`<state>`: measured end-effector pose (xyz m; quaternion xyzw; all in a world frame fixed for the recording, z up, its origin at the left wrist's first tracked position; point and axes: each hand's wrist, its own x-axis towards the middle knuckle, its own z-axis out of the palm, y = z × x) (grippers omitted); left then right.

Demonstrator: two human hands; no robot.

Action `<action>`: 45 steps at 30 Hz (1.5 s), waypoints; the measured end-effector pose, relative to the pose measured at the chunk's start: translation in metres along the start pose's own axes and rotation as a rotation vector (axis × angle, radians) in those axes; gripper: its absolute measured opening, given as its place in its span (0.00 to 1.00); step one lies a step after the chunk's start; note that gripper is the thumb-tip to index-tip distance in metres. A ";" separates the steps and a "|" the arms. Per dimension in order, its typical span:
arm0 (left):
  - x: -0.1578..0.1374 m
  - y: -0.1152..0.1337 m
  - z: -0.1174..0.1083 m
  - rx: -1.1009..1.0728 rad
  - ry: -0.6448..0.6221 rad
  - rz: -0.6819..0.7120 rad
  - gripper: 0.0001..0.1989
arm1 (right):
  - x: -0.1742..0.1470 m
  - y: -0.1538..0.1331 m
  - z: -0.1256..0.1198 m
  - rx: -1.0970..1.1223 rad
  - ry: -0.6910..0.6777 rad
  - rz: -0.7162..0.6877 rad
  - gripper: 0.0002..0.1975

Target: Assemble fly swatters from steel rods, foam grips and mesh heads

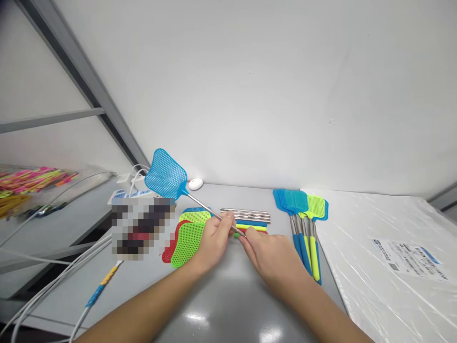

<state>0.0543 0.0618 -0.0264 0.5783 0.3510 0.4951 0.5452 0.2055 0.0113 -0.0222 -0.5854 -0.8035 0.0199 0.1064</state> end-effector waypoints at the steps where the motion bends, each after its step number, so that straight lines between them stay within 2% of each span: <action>1: 0.002 0.003 -0.005 0.026 0.022 0.029 0.23 | 0.000 0.001 -0.003 0.002 0.009 -0.017 0.19; 4: 0.012 0.011 -0.026 0.052 0.189 0.128 0.23 | -0.002 0.008 -0.016 0.029 -0.006 -0.052 0.18; 7: 0.024 0.018 -0.042 0.000 0.388 0.273 0.23 | -0.006 0.019 -0.031 0.097 -0.083 -0.068 0.17; 10: 0.029 0.021 -0.045 -0.057 0.420 0.331 0.23 | -0.011 0.028 -0.040 0.129 -0.132 -0.059 0.17; 13: 0.025 0.014 -0.036 -0.115 0.435 0.234 0.22 | -0.011 0.037 -0.039 0.067 -0.130 -0.035 0.17; 16: 0.015 0.003 -0.025 -0.107 0.357 0.157 0.21 | -0.008 0.039 -0.032 -0.003 -0.104 -0.020 0.17; 20: -0.003 -0.007 -0.008 0.054 0.006 0.112 0.21 | -0.008 0.028 -0.020 0.007 -0.056 -0.083 0.14; 22: -0.011 -0.011 -0.001 0.048 -0.151 0.044 0.22 | -0.009 0.020 -0.016 0.007 -0.016 -0.135 0.14; 27: -0.012 -0.014 0.003 0.052 -0.281 -0.044 0.22 | -0.008 0.017 -0.009 -0.025 0.028 -0.153 0.14; 31: -0.005 -0.011 0.000 0.041 -0.274 -0.063 0.23 | -0.006 0.021 -0.011 0.022 -0.030 -0.117 0.13; 37: 0.000 0.000 -0.008 0.050 -0.238 -0.013 0.22 | -0.004 0.022 -0.022 0.082 -0.073 -0.103 0.15; 45: 0.013 0.020 -0.037 0.031 -0.039 0.095 0.22 | -0.007 0.032 -0.036 0.063 -0.068 -0.082 0.17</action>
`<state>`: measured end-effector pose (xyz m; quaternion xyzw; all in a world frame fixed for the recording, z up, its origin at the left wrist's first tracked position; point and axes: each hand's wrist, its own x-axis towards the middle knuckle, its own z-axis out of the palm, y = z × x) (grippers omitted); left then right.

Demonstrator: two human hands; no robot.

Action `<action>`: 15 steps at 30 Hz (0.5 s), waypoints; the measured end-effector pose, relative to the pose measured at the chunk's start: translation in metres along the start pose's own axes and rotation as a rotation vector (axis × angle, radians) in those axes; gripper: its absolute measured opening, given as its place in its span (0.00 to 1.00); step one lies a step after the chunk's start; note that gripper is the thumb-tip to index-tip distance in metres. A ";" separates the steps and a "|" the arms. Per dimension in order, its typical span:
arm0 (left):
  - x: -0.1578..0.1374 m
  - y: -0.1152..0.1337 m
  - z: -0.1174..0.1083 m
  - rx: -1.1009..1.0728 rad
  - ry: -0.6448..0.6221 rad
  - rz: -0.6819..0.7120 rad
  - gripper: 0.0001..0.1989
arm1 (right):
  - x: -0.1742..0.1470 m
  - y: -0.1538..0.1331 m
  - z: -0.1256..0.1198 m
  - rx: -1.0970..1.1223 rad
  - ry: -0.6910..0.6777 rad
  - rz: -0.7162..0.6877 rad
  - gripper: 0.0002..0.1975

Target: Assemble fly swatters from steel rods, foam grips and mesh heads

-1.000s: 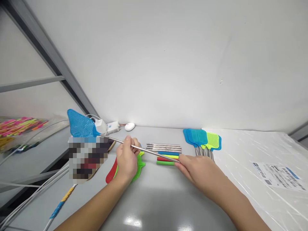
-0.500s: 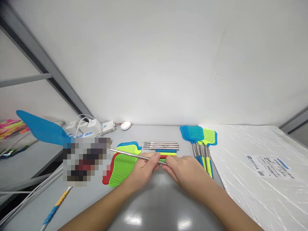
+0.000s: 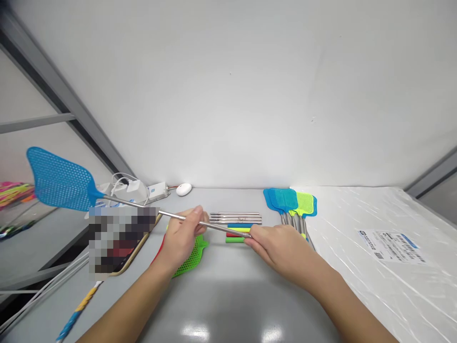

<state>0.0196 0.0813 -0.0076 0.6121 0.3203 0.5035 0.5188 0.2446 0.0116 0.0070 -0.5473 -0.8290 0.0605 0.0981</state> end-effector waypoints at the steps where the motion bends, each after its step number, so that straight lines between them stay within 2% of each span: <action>1: 0.002 0.000 -0.002 -0.002 0.030 0.011 0.22 | 0.000 0.002 -0.001 -0.015 0.007 -0.002 0.18; 5: 0.005 -0.008 0.002 -0.036 0.124 -0.030 0.23 | 0.003 0.011 0.002 -0.084 0.045 0.001 0.18; 8: 0.002 -0.017 0.013 -0.014 0.126 -0.077 0.22 | 0.007 0.012 0.010 -0.129 0.071 0.007 0.16; 11: -0.005 -0.020 0.024 0.062 -0.008 -0.102 0.21 | 0.008 0.003 0.017 -0.103 0.094 -0.019 0.12; 15: -0.015 -0.018 0.033 0.141 -0.301 -0.117 0.21 | 0.006 -0.015 0.020 -0.050 0.177 -0.084 0.07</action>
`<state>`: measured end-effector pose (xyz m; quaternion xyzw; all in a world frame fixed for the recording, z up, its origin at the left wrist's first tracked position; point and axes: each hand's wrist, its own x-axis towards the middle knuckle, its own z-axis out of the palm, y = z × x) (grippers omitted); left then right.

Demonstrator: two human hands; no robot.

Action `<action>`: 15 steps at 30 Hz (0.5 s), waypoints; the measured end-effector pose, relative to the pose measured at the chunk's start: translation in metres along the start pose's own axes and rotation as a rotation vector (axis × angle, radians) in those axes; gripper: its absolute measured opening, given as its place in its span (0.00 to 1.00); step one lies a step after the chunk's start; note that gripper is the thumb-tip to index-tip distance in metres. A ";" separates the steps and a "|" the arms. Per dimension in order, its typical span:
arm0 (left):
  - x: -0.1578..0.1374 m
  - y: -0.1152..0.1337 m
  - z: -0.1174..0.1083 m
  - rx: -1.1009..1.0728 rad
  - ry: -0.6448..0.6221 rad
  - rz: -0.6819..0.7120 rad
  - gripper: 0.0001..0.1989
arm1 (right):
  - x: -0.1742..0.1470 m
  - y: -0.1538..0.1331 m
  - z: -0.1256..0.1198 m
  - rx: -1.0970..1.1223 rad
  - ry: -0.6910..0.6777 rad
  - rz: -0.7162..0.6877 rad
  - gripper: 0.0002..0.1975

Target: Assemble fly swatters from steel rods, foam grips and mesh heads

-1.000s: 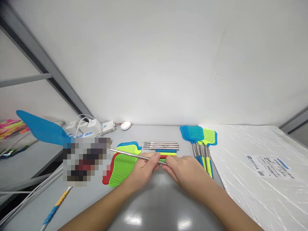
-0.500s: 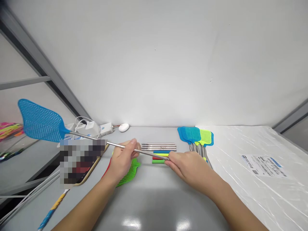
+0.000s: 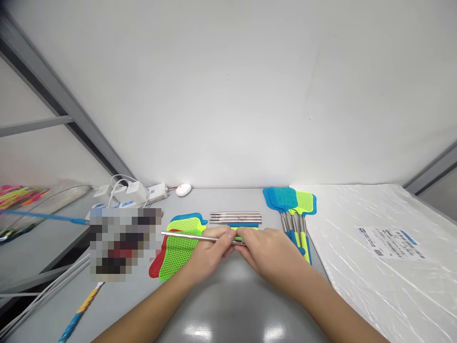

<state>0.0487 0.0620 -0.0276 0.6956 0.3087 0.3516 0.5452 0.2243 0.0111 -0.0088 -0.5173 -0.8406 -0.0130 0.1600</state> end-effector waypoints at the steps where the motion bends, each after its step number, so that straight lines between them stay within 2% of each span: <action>1: -0.001 0.001 0.002 0.014 -0.049 -0.004 0.22 | 0.000 -0.003 0.000 -0.002 0.011 -0.015 0.07; 4: -0.001 0.002 0.004 0.017 -0.096 -0.024 0.22 | 0.001 -0.004 0.003 -0.016 0.011 -0.052 0.08; 9: 0.002 -0.001 0.002 -0.105 -0.067 -0.115 0.24 | 0.001 0.002 0.010 -0.054 -0.001 -0.067 0.13; 15: 0.003 -0.010 0.004 -0.192 -0.057 -0.164 0.23 | 0.001 0.000 0.012 -0.049 0.024 -0.060 0.10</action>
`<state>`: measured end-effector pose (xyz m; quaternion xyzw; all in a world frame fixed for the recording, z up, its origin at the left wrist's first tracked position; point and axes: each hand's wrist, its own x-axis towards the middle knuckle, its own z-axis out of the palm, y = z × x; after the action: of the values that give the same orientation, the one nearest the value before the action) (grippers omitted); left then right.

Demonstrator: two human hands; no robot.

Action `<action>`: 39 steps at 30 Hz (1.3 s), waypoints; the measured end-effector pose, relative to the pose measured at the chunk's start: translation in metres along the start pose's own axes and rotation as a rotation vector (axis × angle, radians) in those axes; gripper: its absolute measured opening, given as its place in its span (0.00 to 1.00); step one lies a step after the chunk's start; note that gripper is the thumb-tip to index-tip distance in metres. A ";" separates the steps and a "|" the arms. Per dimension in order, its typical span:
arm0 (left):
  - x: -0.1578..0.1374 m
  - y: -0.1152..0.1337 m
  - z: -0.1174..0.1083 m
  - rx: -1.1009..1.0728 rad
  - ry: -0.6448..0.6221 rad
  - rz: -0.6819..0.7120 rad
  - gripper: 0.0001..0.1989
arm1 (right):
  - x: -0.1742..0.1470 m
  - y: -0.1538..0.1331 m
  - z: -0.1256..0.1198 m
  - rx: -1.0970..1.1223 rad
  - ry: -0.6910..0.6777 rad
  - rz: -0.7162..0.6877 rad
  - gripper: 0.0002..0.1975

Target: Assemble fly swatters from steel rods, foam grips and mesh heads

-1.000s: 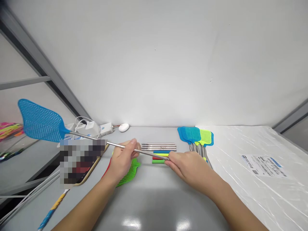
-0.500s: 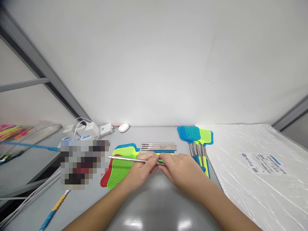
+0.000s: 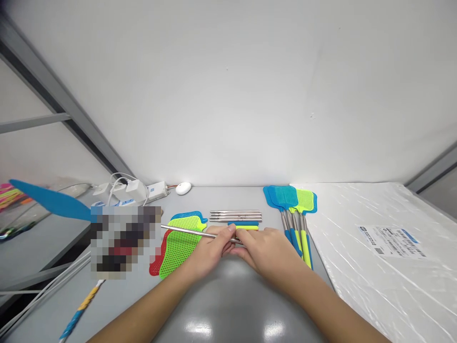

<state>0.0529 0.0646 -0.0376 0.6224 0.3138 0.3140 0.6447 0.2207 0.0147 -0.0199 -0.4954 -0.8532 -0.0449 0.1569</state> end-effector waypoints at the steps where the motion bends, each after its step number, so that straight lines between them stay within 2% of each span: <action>1: 0.000 -0.001 0.001 -0.003 0.000 0.004 0.23 | 0.000 -0.001 0.001 -0.005 0.003 0.000 0.09; 6: 0.001 -0.003 0.003 0.007 0.025 0.005 0.23 | 0.000 -0.001 0.007 -0.004 0.014 -0.021 0.11; 10: 0.000 0.003 -0.001 0.121 0.050 0.030 0.25 | 0.001 0.005 0.008 -0.012 0.037 -0.030 0.13; 15: -0.001 0.012 -0.006 0.222 0.062 0.069 0.25 | 0.002 0.011 0.002 0.015 -0.009 -0.024 0.14; 19: 0.000 0.017 -0.017 0.181 0.117 0.068 0.25 | 0.001 0.019 -0.008 -0.002 -0.056 0.046 0.15; 23: 0.001 0.021 -0.035 0.159 0.229 0.049 0.24 | -0.002 0.032 -0.019 0.151 -0.165 0.144 0.16; 27: 0.002 0.020 -0.037 0.151 0.173 0.044 0.24 | -0.005 0.038 -0.026 0.180 -0.159 0.135 0.16; 32: 0.002 0.013 -0.021 0.094 0.167 0.040 0.23 | -0.004 0.024 -0.017 0.087 -0.088 0.135 0.12; 37: -0.002 0.008 -0.005 0.116 -0.005 0.014 0.22 | -0.002 0.002 0.000 0.047 0.004 0.017 0.13; 39: -0.003 0.009 -0.004 0.129 -0.027 0.001 0.23 | -0.002 -0.001 0.004 0.032 0.058 0.009 0.13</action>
<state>0.0480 0.0652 -0.0288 0.6668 0.3246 0.2850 0.6073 0.2196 0.0135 -0.0241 -0.4950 -0.8468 -0.0448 0.1896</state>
